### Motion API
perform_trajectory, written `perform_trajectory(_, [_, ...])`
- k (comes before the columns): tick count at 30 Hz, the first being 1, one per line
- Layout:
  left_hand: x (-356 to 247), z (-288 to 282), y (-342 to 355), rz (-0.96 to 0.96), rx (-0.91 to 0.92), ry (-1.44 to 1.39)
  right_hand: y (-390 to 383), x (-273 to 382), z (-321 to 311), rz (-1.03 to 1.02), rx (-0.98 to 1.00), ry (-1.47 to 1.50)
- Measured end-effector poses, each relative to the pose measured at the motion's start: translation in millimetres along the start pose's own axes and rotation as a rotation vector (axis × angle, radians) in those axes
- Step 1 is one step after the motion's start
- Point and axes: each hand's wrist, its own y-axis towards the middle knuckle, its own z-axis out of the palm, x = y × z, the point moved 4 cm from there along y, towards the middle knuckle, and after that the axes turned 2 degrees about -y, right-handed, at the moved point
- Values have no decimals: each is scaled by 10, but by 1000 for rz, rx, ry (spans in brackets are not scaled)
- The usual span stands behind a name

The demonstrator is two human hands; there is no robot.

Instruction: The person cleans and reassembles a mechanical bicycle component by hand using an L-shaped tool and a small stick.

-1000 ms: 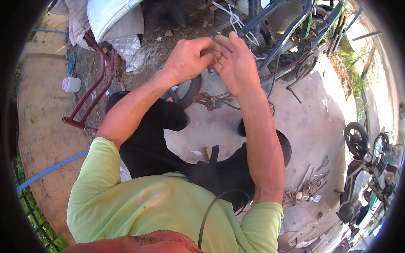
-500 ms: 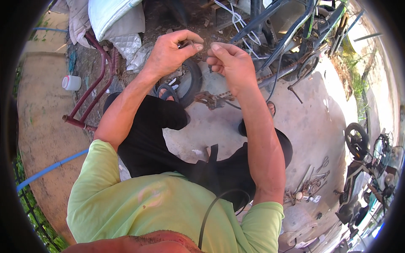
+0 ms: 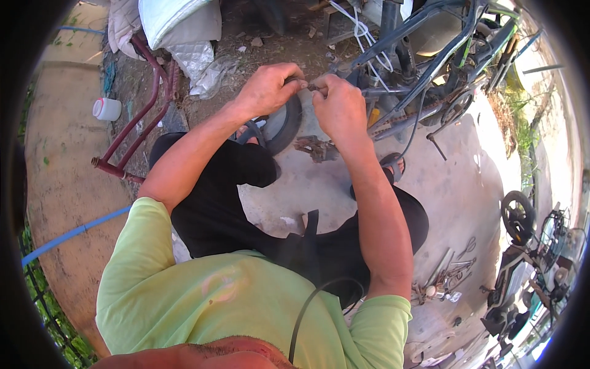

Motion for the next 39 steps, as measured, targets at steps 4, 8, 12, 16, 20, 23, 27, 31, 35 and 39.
perform_trajectory(4, [19,11,-2,-125,51,22,38,-28,66,-29,-1,-38])
perform_trajectory(8, [25,7,-31,-32,15,-72,50,-12,68,-24,3,-17])
perform_trajectory(12, [38,5,4,-95,89,-28,44,17,52,-3,2,23])
perform_trajectory(16, [5,-7,13,-222,167,50,53,-5,64,-12,22,-11])
perform_trajectory(20, [27,10,-35,-44,40,-60,53,-25,83,-30,17,-6])
perform_trajectory(23, [40,31,-27,9,32,-74,53,-12,78,-26,12,20])
perform_trajectory(27, [40,11,9,-168,110,8,49,-9,69,-10,9,56])
perform_trajectory(31, [78,25,6,-189,119,10,50,-7,71,-13,9,59])
perform_trajectory(35, [16,-19,-36,-69,25,-131,61,-37,86,-16,36,31])
perform_trajectory(39, [26,-12,-22,-13,20,-109,58,-3,70,-7,18,51])
